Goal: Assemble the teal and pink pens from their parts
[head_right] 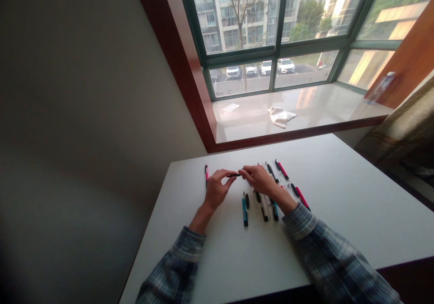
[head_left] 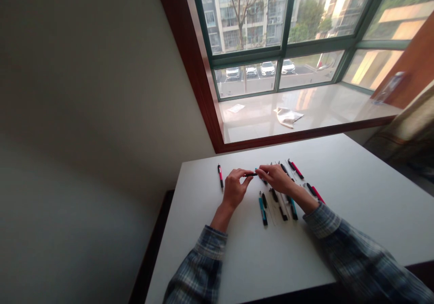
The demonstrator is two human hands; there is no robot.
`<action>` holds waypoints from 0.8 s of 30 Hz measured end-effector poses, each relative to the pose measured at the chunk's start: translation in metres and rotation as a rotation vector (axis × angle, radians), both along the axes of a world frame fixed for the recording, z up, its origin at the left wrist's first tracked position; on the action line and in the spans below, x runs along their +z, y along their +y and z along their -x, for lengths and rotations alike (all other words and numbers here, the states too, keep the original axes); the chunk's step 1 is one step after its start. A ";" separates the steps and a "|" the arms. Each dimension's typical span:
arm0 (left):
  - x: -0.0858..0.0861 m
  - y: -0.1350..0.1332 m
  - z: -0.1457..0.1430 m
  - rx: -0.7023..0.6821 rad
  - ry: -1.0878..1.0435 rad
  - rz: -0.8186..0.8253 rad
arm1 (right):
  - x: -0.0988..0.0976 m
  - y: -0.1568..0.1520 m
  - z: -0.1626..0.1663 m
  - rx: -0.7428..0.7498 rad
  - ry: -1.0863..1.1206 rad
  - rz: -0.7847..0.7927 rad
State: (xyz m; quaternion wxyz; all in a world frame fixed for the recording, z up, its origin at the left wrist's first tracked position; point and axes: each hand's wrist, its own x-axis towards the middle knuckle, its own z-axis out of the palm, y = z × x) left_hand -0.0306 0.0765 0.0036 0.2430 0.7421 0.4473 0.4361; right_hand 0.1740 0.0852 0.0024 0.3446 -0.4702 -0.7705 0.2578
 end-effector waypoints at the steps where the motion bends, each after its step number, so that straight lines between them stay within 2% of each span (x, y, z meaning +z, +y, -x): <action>1: 0.001 0.000 0.000 0.000 -0.053 0.016 | 0.000 -0.001 0.003 -0.017 0.029 0.008; 3: 0.002 0.000 -0.003 -0.010 -0.219 0.091 | 0.000 -0.003 0.008 -0.029 0.101 0.038; 6: 0.001 0.000 -0.010 -0.080 -0.534 0.277 | 0.000 -0.007 0.016 0.040 0.170 0.091; 8: -0.001 0.000 -0.014 -0.094 -0.661 0.368 | 0.001 -0.007 0.016 0.039 0.135 0.052; 12: -0.004 0.001 -0.015 0.012 -0.663 0.357 | 0.000 -0.005 0.007 -0.176 -0.054 -0.170; 15: -0.004 0.004 -0.012 0.064 -0.682 0.353 | -0.005 -0.001 0.003 -0.283 -0.177 -0.200; 20: -0.002 0.004 -0.010 0.089 -0.688 0.389 | -0.014 0.003 0.010 -0.251 -0.309 -0.146; 24: -0.001 0.003 -0.011 0.076 -0.646 0.390 | -0.011 0.002 0.011 -0.204 -0.129 -0.134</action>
